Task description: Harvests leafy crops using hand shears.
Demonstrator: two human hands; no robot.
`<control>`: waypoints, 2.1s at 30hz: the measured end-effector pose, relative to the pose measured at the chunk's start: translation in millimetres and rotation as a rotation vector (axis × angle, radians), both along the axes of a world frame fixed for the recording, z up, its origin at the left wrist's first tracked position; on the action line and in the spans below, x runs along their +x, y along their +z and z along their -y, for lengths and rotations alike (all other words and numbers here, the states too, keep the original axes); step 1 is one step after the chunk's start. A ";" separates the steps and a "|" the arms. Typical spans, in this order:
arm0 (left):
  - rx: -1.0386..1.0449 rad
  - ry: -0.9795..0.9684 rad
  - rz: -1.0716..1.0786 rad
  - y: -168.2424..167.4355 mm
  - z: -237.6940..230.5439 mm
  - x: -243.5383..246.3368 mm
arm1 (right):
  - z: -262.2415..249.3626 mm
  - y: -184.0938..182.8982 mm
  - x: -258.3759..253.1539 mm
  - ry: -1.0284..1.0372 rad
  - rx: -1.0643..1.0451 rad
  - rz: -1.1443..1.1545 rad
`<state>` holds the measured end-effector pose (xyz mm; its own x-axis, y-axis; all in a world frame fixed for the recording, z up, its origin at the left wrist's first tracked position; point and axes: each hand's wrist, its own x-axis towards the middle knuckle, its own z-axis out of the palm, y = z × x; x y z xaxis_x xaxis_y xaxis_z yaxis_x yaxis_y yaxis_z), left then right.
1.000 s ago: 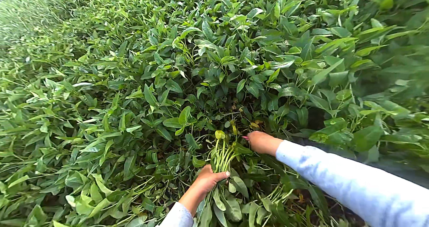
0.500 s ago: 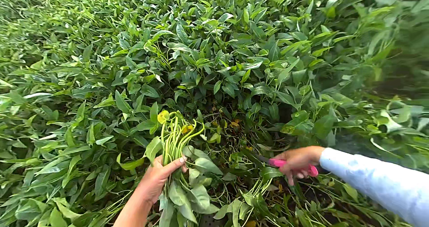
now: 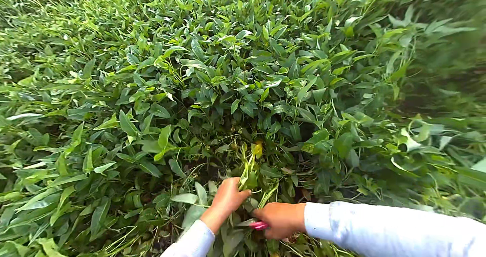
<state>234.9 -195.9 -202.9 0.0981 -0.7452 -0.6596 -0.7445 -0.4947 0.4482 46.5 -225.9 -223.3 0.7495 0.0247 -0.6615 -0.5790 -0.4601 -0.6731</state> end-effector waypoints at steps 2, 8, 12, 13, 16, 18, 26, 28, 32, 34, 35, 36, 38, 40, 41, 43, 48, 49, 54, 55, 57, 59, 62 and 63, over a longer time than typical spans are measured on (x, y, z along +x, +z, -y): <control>0.161 0.012 -0.109 -31.5 -4.4 0.5 | -8.8 2.0 12.4 0.056 -0.058 0.019; 0.195 0.218 -0.377 -50.4 -28.4 -5.9 | -15.9 11.1 18.8 0.180 -0.045 0.056; 0.251 0.241 -0.350 -40.1 -22.2 25.6 | 31.4 20.5 -11.7 0.015 0.229 0.011; 0.240 0.243 -0.342 -38.9 -21.9 34.6 | 47.8 15.7 -24.5 -0.072 0.285 -0.051; 0.216 0.246 -0.325 -35.6 -22.8 50.4 | 88.8 -12.1 -53.3 -0.365 0.165 -0.234; 0.226 0.255 -0.333 -33.7 -22.3 47.3 | 97.9 -24.6 -45.9 -0.448 -0.072 -0.314; 0.214 0.313 -0.336 -32.4 -29.0 50.4 | 90.5 -22.4 -7.7 -0.204 -0.312 -0.494; 0.202 0.341 -0.326 -33.4 -33.6 55.0 | 95.6 -13.8 -1.5 -0.236 -0.317 -0.423; 0.226 0.335 -0.297 -28.0 -38.2 42.1 | 96.1 -11.3 31.3 -0.247 -0.334 -0.283; 0.236 0.322 -0.275 -25.4 -36.0 36.8 | 94.6 -16.9 45.7 -0.192 -0.329 -0.316; 0.237 0.315 -0.262 -26.8 -36.3 36.6 | 93.7 -19.8 48.3 -0.189 -0.334 -0.342; 0.235 0.306 -0.252 -28.5 -37.2 37.4 | 94.2 -21.8 47.7 -0.201 -0.345 -0.363; 0.220 0.318 -0.231 -31.8 -41.8 39.8 | 100.1 -20.4 41.0 -0.187 -0.357 -0.372; 0.226 0.357 -0.236 -31.9 -48.9 40.6 | 105.2 -17.4 32.1 -0.162 -0.335 -0.344; 0.220 0.382 -0.257 -31.0 -51.7 39.1 | 105.2 -18.5 28.5 -0.153 -0.316 -0.329; 0.206 0.420 -0.311 -28.8 -53.5 32.9 | 97.2 -25.8 25.2 -0.156 -0.292 -0.310; 0.211 0.343 -0.340 -27.2 -47.3 30.0 | 83.1 -39.3 29.8 -0.148 -0.314 -0.286; 0.199 0.344 -0.353 -29.2 -50.5 34.3 | 85.5 -37.5 29.7 -0.115 -0.326 -0.269; 0.183 0.535 -0.381 -29.9 -71.3 49.8 | 101.6 -17.7 13.4 -0.141 -0.301 -0.315; 0.176 0.553 -0.386 -29.3 -72.6 52.5 | 101.5 -18.6 10.5 -0.149 -0.300 -0.304; 0.109 0.572 -0.432 -26.0 -71.7 54.0 | 100.0 -21.5 10.5 -0.164 -0.307 -0.276; 0.074 0.534 -0.475 -21.1 -66.5 51.7 | 97.4 -23.6 21.0 -0.148 -0.308 -0.255; 0.119 0.491 -0.483 -15.4 -58.6 45.2 | 89.3 -17.7 42.7 -0.097 -0.332 -0.322; 0.138 0.480 -0.493 -13.2 -57.9 45.2 | 87.1 -15.6 45.9 -0.100 -0.352 -0.354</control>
